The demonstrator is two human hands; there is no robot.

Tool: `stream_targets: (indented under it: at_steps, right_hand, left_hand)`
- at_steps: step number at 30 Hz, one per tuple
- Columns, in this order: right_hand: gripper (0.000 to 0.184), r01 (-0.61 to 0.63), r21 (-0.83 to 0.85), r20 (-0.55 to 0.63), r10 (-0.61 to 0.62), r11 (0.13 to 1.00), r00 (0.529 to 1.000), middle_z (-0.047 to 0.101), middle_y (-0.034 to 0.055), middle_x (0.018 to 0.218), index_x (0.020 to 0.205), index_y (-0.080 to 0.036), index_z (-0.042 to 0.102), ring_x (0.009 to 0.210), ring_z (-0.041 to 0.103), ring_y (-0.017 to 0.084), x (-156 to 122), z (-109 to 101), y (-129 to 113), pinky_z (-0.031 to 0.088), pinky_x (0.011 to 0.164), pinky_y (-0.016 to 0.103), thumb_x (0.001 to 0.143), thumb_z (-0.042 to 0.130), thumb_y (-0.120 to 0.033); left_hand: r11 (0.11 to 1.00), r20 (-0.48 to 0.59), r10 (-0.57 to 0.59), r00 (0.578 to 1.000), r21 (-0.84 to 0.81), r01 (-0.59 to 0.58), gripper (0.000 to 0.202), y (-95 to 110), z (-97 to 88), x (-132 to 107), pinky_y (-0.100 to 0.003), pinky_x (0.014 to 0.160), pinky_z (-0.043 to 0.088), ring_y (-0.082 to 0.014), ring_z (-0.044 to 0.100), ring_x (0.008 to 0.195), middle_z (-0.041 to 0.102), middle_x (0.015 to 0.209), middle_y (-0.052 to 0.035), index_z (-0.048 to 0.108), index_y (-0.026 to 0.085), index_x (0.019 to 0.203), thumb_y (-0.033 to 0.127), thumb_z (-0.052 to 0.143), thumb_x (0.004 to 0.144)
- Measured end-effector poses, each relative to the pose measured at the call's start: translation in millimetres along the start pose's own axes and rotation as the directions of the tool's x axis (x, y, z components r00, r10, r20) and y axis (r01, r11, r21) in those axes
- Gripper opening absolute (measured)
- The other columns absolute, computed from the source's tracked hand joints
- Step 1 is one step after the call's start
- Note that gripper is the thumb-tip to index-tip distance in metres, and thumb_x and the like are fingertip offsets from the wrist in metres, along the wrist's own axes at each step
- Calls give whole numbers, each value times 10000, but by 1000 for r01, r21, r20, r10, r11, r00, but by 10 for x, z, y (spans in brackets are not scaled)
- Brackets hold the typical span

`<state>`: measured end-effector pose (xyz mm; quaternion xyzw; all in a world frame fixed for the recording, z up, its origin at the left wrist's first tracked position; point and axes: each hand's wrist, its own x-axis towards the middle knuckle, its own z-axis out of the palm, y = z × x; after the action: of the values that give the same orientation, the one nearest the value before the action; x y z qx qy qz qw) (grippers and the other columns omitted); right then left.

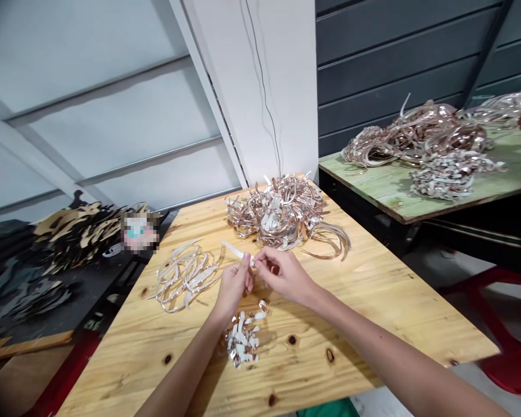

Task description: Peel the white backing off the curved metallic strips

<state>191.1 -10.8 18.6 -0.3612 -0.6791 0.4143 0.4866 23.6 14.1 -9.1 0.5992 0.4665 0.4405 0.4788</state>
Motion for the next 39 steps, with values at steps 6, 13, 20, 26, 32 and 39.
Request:
stream_targets:
  at_steps: [6, 13, 20, 26, 32, 39]
  right_hand:
    - [164, 41, -77, -25, -43, 996, 999, 629, -5, 701, 879, -194, 624, 625, 568, 145, -9, 28, -23, 426, 577, 242, 970, 541, -303]
    - [161, -63, 208, 37, 56, 976, 998, 637, -11, 678, 838, -187, 631, 565, 567, 127, -21, 48, 38, 438, 525, 225, 936, 610, -313]
    - [126, -119, 457, -5, 137, 882, 991, 622, -19, 565, 757, -186, 648, 452, 508, 112, 32, 42, 72, 412, 417, 203, 833, 681, -281]
    - [59, -263, 731, 60, 324, 630, 944, 471, -75, 428, 687, -191, 631, 373, 371, 72, 47, 33, 55, 285, 372, 167, 733, 667, -194]
    - [35, -253, 880, 87, 385, 403, 919, 359, -89, 428, 650, -182, 615, 400, 277, 67, 70, 36, 87, 293, 392, 173, 670, 642, -170]
    - [74, -224, 842, -4, 420, 491, 907, 298, -81, 456, 647, -201, 547, 435, 321, 97, 103, 9, 127, 323, 422, 198, 707, 565, -240]
  left_hand:
    - [966, 69, 193, 979, 162, -202, 527, 90, -14, -140, -270, 607, 392, -139, 493, 610, 519, 649, 12, 516, 192, 768, 607, 332, 1035]
    - [933, 224, 263, 938, 189, -307, 483, 104, -44, -153, -298, 718, 405, -159, 529, 712, 562, 748, -20, 518, 181, 783, 476, 279, 1082]
    - [943, 187, 307, 933, 75, -325, 444, 122, 28, -161, -299, 734, 407, -160, 510, 727, 514, 745, -9, 473, 195, 774, 451, 286, 1084]
    - [965, 129, 263, 956, -56, -258, 437, 98, 120, -185, -303, 726, 411, -160, 490, 721, 501, 751, -11, 507, 195, 792, 463, 314, 1078]
    - [948, 103, 233, 967, -248, -202, 454, 79, 162, -161, -309, 757, 443, -168, 517, 726, 539, 739, -22, 562, 189, 797, 503, 362, 1056]
    - [932, 14, 208, 978, -306, -194, 453, 70, 158, -135, -309, 786, 470, -176, 561, 747, 579, 743, -34, 595, 181, 788, 540, 439, 1017]
